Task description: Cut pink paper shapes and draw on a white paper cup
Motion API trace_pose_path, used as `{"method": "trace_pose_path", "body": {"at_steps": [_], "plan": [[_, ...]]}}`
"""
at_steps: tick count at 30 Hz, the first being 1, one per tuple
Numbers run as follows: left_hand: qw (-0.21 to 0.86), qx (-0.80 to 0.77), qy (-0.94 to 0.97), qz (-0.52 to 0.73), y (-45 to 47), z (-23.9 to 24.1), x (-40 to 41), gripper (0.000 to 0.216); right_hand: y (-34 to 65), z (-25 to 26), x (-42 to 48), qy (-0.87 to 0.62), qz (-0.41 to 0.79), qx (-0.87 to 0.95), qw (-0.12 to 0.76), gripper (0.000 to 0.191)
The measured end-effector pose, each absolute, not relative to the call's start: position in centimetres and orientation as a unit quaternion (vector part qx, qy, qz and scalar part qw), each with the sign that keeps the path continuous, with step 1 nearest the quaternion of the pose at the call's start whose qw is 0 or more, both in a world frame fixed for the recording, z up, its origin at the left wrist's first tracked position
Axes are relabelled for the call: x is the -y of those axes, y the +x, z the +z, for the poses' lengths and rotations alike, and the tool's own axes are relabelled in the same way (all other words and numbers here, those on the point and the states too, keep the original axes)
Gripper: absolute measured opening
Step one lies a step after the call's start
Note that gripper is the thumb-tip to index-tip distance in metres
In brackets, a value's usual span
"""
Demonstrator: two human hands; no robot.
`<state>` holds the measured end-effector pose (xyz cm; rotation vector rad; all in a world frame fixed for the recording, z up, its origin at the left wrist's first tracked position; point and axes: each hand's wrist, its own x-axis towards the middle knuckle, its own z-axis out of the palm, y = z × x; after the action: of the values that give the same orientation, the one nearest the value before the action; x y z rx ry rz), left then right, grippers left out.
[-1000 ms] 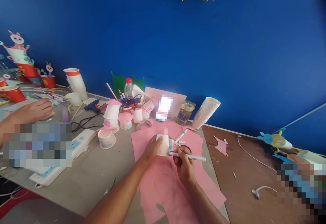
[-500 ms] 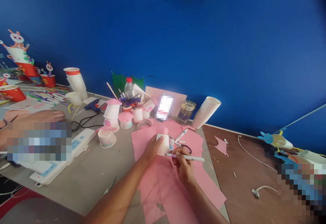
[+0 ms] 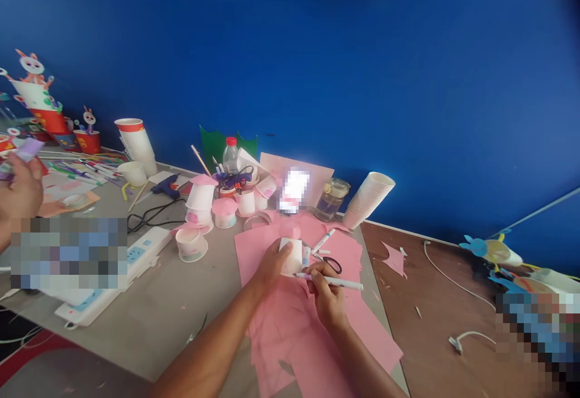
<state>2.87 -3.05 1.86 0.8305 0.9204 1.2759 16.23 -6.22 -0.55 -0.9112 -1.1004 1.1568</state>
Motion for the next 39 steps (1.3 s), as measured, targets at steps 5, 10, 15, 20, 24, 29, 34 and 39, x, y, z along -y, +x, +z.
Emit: {"method": "trace_pose_path", "body": {"at_steps": [5, 10, 15, 20, 24, 29, 34, 39], "plan": [[0.633, -0.408, 0.363, 0.549, 2.8, 1.4, 2.7, 0.051, 16.1, -0.1, 5.9, -0.377, 0.532, 0.389, 0.651, 0.026], [0.632, -0.416, 0.364, 0.544, 2.7, 1.9, 2.8, 0.05, 16.1, 0.1, 5.8, -0.364, 0.558, 0.368, 0.649, 0.024], [0.619, -0.412, 0.378, 0.551, 2.7, 1.8, 2.9, 0.047, 16.2, -0.3, 5.8, -0.36, 0.569, 0.365, 0.643, 0.024], [0.635, -0.407, 0.36, 0.549, 2.7, 1.7, 2.9, 0.048, 16.2, -0.4, 5.8, -0.357, 0.573, 0.364, 0.641, 0.026], [0.63, -0.41, 0.371, 0.546, 2.7, 1.6, 2.8, 0.048, 16.1, -0.3, 5.9, -0.359, 0.572, 0.368, 0.639, 0.028], [0.621, -0.416, 0.39, 0.538, 2.6, 1.4, 2.7, 0.054, 16.1, -0.3, 5.9, -0.364, 0.575, 0.369, 0.633, 0.031], [0.621, -0.392, 0.405, 0.545, 2.6, 1.0, 2.6, 0.052, 16.0, -0.2, 5.8, -0.369, 0.573, 0.361, 0.637, 0.031], [0.618, -0.399, 0.397, 0.549, 2.6, 0.5, 2.5, 0.052, 16.0, -0.2, 5.9, -0.365, 0.568, 0.369, 0.638, 0.03]]}}
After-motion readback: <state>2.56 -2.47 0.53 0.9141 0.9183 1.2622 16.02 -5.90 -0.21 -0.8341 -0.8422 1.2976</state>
